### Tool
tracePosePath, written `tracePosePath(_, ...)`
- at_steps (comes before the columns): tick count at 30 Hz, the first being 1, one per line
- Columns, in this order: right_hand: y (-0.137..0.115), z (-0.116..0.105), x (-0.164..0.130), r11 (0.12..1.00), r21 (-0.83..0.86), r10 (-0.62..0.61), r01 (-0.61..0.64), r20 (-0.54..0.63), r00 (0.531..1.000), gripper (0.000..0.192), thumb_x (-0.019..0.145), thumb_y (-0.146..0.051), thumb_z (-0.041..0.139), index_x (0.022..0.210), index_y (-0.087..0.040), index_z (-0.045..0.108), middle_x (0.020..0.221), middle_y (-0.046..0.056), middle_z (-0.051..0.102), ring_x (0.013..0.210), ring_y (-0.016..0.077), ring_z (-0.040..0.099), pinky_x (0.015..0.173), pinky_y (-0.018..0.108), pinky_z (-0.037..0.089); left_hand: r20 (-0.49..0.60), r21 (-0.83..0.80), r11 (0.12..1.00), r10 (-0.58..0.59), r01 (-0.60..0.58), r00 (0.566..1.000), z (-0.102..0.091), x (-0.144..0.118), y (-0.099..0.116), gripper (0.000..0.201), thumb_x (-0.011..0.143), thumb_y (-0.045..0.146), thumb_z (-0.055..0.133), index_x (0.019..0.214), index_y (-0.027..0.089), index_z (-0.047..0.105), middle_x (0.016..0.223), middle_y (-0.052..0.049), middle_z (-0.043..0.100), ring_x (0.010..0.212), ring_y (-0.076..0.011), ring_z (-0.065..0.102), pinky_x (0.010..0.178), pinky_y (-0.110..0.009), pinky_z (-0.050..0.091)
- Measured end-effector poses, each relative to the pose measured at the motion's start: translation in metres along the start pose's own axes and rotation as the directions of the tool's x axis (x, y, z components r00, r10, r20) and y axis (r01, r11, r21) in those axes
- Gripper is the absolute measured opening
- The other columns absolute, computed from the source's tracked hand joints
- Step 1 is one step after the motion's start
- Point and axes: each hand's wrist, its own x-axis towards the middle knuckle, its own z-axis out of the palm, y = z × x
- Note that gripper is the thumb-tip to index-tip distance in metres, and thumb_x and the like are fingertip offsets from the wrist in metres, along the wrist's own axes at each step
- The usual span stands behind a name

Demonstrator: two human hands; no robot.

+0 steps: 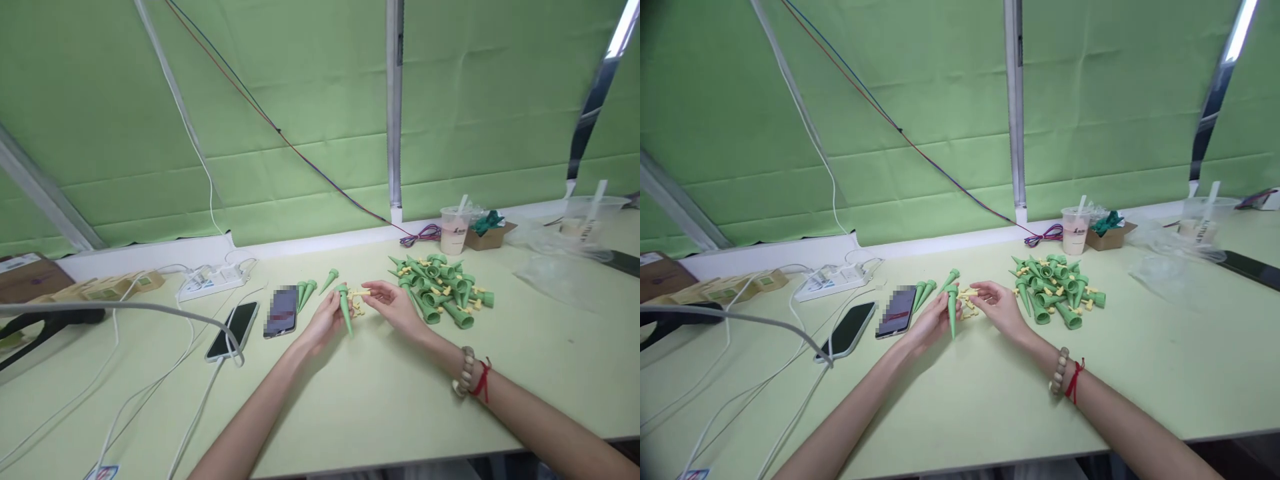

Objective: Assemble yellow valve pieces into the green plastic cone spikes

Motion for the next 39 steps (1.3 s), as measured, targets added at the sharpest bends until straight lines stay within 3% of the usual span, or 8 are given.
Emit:
tracePosePath(6,-0.004,-0.006,-0.002,0.994,-0.088,-0.067,0.061,-0.066,0.996,0.022,0.072,-0.037,0.063,0.083,-0.018,0.068,0.081,0.006,0.069,0.069,0.0164,0.063,0.065,0.028,0.051,0.087,0.098,0.995,-0.002,-0.007,0.996,0.002,-0.008,0.007,0.065,0.067,0.025,0.071,0.126,0.024,0.042,0.092,-0.004,0.058,0.077,-0.0149,0.063,0.077,-0.03,0.05)
tracePosePath(13,-0.01,-0.007,-0.005,0.985,-0.125,-0.132,0.122,-0.077,0.988,0.014,0.075,-0.029,0.06,0.082,-0.019,0.068,0.08,0.003,0.069,0.069,0.0148,0.064,0.067,0.028,0.05,0.058,0.26,0.965,0.029,-0.043,0.998,0.005,-0.008,0.007,0.062,0.064,0.025,0.072,0.121,0.026,0.047,0.102,-0.005,0.055,0.068,-0.0147,0.065,0.065,-0.028,0.054)
tracePosePath(19,-0.013,-0.005,-0.009,0.973,-0.172,-0.163,0.152,-0.052,0.985,0.012,0.074,-0.028,0.061,0.079,-0.02,0.068,0.081,0.004,0.07,0.069,0.0159,0.063,0.069,0.03,0.051,0.051,0.275,0.959,0.058,-0.069,0.997,0.007,-0.009,0.008,0.063,0.06,0.024,0.073,0.118,0.026,0.05,0.099,-0.004,0.057,0.068,-0.0152,0.065,0.067,-0.03,0.054)
tracePosePath(23,-0.011,-0.004,-0.011,0.973,-0.173,-0.164,0.154,-0.046,0.985,0.011,0.074,-0.028,0.061,0.077,-0.02,0.068,0.079,0.004,0.07,0.068,0.0157,0.063,0.068,0.03,0.052,0.027,0.298,0.948,0.107,-0.11,0.994,0.009,-0.011,0.005,0.058,0.059,0.024,0.073,0.113,0.023,0.053,0.08,0.0,0.058,0.069,-0.0178,0.066,0.07,-0.033,0.054)
tracePosePath(28,-0.008,0.001,-0.014,0.981,-0.137,-0.145,0.137,-0.05,0.988,0.015,0.072,-0.033,0.063,0.071,-0.018,0.065,0.074,0.005,0.069,0.064,0.0157,0.062,0.065,0.03,0.052,-0.03,0.402,0.896,0.22,-0.19,0.975,0.012,-0.015,0.003,0.053,0.055,0.022,0.075,0.106,0.02,0.06,0.061,0.004,0.048,0.068,-0.0167,0.063,0.067,-0.029,0.053)
tracePosePath(33,-0.006,0.004,-0.015,1.0,0.008,0.005,-0.004,-0.034,0.999,0.026,0.065,-0.041,0.068,0.071,-0.016,0.064,0.071,0.006,0.068,0.059,0.0147,0.06,0.06,0.03,0.051,-0.001,0.519,0.807,0.331,-0.282,0.944,0.011,-0.014,0.003,0.045,0.056,0.023,0.074,0.1,0.02,0.066,0.078,-0.002,0.058,0.067,-0.0136,0.056,0.061,-0.026,0.051)
tracePosePath(36,-0.003,0.0,-0.013,0.974,0.127,0.175,-0.186,0.093,0.98,0.029,0.064,-0.042,0.068,0.075,-0.015,0.064,0.073,0.006,0.067,0.058,0.0127,0.058,0.059,0.027,0.049,0.041,0.602,0.726,0.387,-0.332,0.921,0.01,-0.015,0.003,0.04,0.058,0.025,0.073,0.097,0.021,0.068,0.084,-0.004,0.059,0.071,-0.0145,0.052,0.055,-0.023,0.049)
tracePosePath(39,0.003,-0.003,-0.012,0.904,0.238,0.295,-0.355,0.255,0.921,0.025,0.068,-0.039,0.066,0.075,-0.015,0.065,0.078,0.006,0.066,0.059,0.011,0.057,0.059,0.025,0.049,0.061,0.637,0.693,0.393,-0.339,0.918,0.01,-0.015,0.003,0.041,0.058,0.026,0.073,0.099,0.023,0.068,0.079,-0.004,0.057,0.071,-0.0147,0.05,0.054,-0.022,0.048)
